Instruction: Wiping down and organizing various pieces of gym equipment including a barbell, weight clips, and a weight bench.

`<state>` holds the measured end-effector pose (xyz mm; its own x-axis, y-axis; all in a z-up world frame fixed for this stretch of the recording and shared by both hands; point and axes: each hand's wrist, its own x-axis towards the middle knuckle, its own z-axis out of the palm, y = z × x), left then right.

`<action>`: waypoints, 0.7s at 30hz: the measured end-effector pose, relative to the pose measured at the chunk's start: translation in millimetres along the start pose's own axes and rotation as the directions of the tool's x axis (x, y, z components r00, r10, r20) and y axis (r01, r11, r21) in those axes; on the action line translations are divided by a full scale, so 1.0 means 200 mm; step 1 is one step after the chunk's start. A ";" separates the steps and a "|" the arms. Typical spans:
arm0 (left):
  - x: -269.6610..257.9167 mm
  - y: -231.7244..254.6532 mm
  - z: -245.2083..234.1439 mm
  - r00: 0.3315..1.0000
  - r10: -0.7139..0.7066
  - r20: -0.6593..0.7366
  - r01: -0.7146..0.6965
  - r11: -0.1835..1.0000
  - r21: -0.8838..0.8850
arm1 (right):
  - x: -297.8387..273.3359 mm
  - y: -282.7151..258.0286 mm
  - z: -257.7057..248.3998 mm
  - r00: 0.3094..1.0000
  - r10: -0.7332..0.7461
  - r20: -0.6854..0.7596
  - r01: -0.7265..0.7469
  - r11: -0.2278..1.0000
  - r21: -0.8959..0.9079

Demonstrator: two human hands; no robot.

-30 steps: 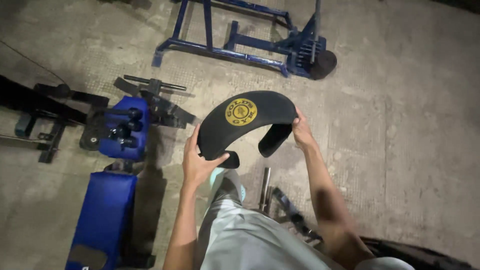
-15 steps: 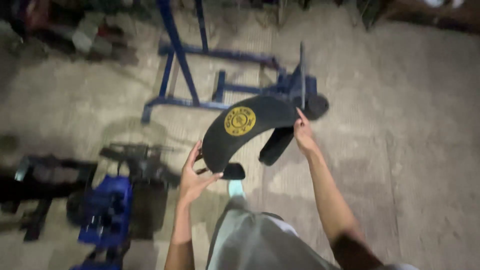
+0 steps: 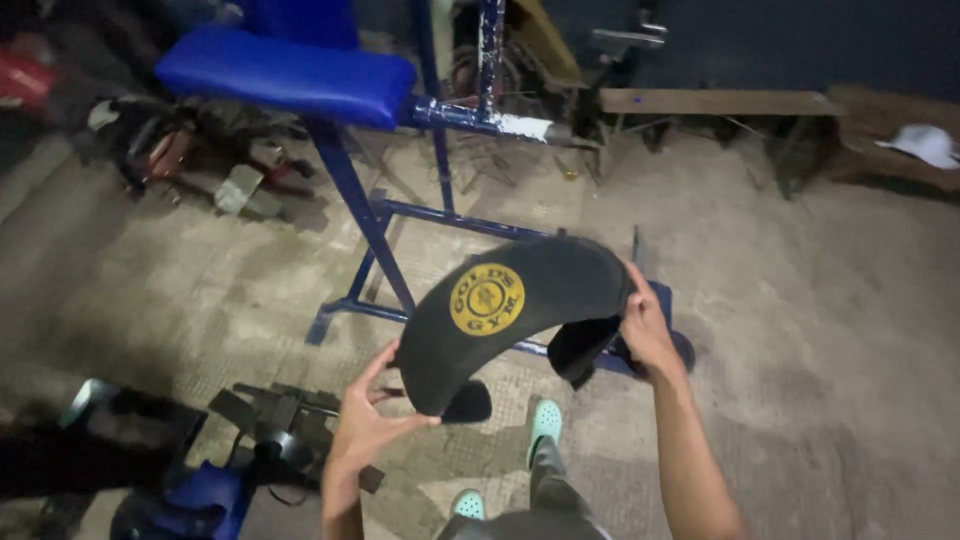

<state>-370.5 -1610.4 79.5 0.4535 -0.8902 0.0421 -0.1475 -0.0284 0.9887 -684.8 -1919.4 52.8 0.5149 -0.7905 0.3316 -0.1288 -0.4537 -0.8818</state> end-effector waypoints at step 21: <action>0.63 0.46 0.50 0.764 0.374 -0.527 -0.475 0.877 -0.067 | 1.46 -0.23 -0.27 0.928 -0.327 0.178 0.165 0.791 0.589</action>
<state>-413.9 -1770.9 160.5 0.7541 -0.4509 0.4775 -0.2863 0.4286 0.8569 -574.7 -2151.2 207.7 0.6707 -0.5124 0.5363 0.4830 -0.2471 -0.8400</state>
